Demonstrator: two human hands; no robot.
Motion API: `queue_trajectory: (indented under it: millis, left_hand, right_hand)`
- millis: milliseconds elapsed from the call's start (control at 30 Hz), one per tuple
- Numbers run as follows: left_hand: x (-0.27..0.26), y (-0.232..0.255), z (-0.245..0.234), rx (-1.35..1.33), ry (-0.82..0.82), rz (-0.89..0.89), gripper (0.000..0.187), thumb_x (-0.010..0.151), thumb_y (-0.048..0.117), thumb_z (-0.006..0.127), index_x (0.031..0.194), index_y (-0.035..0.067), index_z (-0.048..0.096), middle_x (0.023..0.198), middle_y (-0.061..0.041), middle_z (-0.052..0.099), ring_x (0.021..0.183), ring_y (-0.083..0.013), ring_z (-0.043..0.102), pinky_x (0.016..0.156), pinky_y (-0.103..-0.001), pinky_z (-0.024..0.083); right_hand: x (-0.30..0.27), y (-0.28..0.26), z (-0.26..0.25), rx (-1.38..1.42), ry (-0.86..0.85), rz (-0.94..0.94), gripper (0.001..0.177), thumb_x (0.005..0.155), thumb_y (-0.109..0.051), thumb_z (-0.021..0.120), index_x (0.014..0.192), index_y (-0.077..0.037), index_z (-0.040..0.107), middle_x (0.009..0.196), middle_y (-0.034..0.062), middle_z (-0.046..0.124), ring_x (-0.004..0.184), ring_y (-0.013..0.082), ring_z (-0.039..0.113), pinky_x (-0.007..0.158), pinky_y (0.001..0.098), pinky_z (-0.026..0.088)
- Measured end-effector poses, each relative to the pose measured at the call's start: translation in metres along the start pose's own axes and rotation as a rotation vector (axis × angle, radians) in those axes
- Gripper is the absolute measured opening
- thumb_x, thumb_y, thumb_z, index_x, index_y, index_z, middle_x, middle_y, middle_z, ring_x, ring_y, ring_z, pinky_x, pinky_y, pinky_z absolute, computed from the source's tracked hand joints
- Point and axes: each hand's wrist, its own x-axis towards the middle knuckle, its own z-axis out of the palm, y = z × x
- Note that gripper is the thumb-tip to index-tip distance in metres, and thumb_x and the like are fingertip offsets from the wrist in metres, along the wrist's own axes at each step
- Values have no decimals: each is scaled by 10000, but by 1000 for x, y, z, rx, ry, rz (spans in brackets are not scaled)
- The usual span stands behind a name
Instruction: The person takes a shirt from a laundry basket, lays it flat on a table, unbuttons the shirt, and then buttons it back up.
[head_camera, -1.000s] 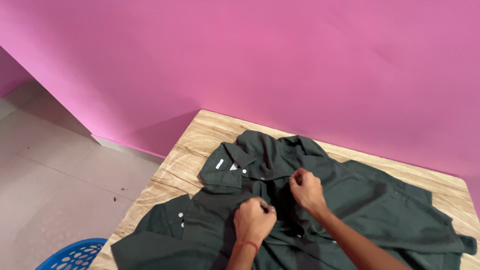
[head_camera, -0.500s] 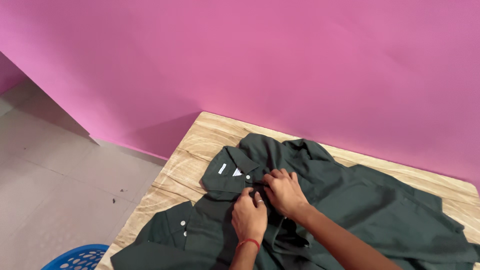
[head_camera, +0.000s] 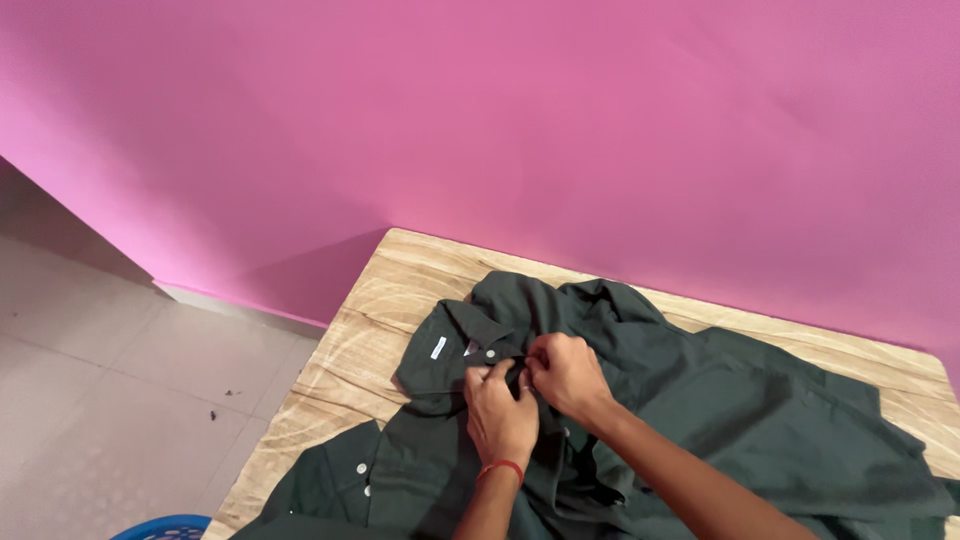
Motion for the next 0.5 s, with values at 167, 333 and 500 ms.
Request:
queue_trajectory:
  millis: [167, 333, 500]
  left_hand:
    - [0, -2, 7, -149, 172, 300, 241, 857, 172, 732, 1073, 67, 742, 1145, -88, 680, 1095, -337, 601, 911, -425, 508]
    - [-3, -7, 2, -83, 114, 336, 265, 822, 156, 743, 1065, 53, 724, 1119, -109, 705, 1068, -342, 606, 948, -428, 484]
    - [-9, -10, -5, -22, 47, 308, 196, 844, 182, 757, 997, 68, 710, 1061, -101, 720, 1088, -332, 609, 953, -469, 452]
  right_hand:
    - [1, -10, -6, 114, 17, 140, 169, 808, -163, 735, 908, -36, 782, 829, 167, 770, 803, 290, 771, 756, 381, 598]
    - [-5, -8, -9, 208, -39, 177, 163, 814, -172, 718, 876, -34, 780, 767, 130, 795, 757, 240, 803, 739, 358, 611]
    - [-17, -3, -6, 169, -30, 160, 156, 803, -173, 739, 883, -51, 794, 779, 120, 797, 778, 239, 790, 754, 352, 603]
